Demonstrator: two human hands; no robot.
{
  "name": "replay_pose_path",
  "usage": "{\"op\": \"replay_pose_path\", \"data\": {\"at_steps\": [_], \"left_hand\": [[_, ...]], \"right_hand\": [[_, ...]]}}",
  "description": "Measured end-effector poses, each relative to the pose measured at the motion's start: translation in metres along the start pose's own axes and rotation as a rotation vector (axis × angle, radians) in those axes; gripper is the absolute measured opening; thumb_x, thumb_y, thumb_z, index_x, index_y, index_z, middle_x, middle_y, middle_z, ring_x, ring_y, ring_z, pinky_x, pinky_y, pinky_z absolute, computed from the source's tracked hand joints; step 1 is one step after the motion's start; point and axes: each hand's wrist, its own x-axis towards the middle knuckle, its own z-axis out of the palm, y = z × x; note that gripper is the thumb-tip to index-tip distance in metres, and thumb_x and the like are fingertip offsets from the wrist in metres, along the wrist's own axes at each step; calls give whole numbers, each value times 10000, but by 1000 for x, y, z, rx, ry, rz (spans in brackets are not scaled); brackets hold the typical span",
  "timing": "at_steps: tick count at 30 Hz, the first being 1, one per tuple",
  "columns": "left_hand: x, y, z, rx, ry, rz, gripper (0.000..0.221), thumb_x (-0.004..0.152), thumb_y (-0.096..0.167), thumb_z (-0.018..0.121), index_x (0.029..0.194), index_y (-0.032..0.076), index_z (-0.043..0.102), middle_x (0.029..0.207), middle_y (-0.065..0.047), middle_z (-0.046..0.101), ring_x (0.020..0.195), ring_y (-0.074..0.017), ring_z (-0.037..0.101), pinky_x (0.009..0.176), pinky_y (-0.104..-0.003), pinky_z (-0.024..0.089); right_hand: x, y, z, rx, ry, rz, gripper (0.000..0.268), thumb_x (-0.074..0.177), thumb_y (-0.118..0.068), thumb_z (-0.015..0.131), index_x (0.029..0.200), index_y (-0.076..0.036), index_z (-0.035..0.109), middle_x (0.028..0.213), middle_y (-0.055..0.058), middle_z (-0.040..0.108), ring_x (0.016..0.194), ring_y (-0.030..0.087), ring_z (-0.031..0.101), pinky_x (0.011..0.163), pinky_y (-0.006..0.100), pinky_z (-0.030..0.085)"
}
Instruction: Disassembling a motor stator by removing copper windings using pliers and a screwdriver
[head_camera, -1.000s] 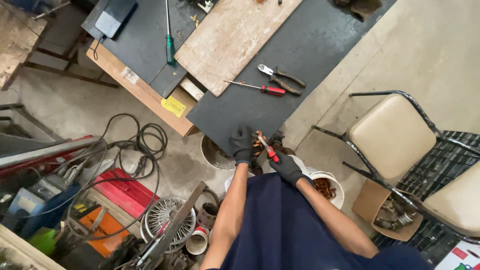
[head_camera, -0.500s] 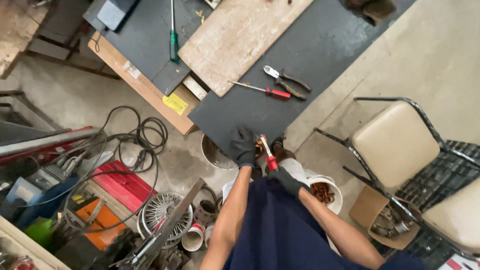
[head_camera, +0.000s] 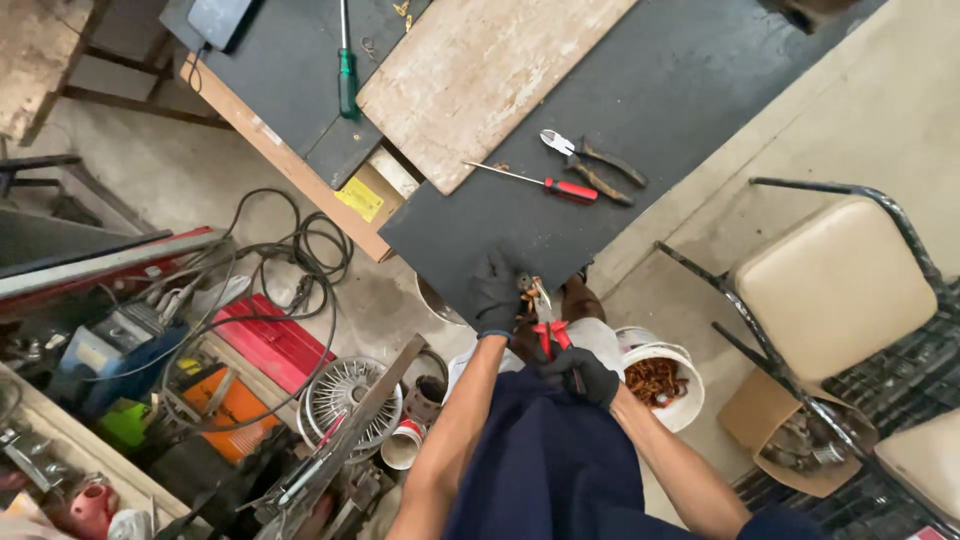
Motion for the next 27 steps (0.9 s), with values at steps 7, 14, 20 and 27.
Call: {"op": "replay_pose_path", "data": {"at_steps": [7, 14, 20, 27], "left_hand": [[3, -6, 9, -140, -16, -184, 459, 1074, 443, 416, 964, 133, 736, 948, -77, 765, 922, -283, 728, 803, -358, 585], [-2, -31, 26, 161, 44, 149, 362, 1023, 306, 497, 1225, 40, 639, 1066, -169, 746, 937, -381, 730, 765, -428, 600], [5, 14, -5, -81, 41, -249, 510, 1059, 539, 400, 971, 217, 786, 923, -12, 780, 931, -239, 748, 836, -329, 583], [0, 13, -10, -65, 31, -235, 425, 1044, 449, 458, 875, 214, 769, 810, -6, 772, 817, -236, 758, 751, -284, 572]], "right_hand": [[-4, -117, 24, -617, -102, 70, 451, 765, 39, 584, 1212, 95, 555, 1021, 243, 706, 933, 301, 715, 743, 302, 589], [-25, -83, 57, -587, 337, -41, 286, 903, 40, 597, 1172, 33, 502, 1051, 325, 591, 990, 489, 623, 916, 537, 545], [-46, -38, 79, -510, 40, -355, 308, 860, -268, 831, 934, 11, 723, 748, 228, 718, 682, 278, 734, 607, 364, 604], [21, 7, 36, -740, 494, -319, 499, 817, -477, 880, 1084, -70, 775, 930, 178, 760, 875, 299, 740, 800, 422, 600]]}}
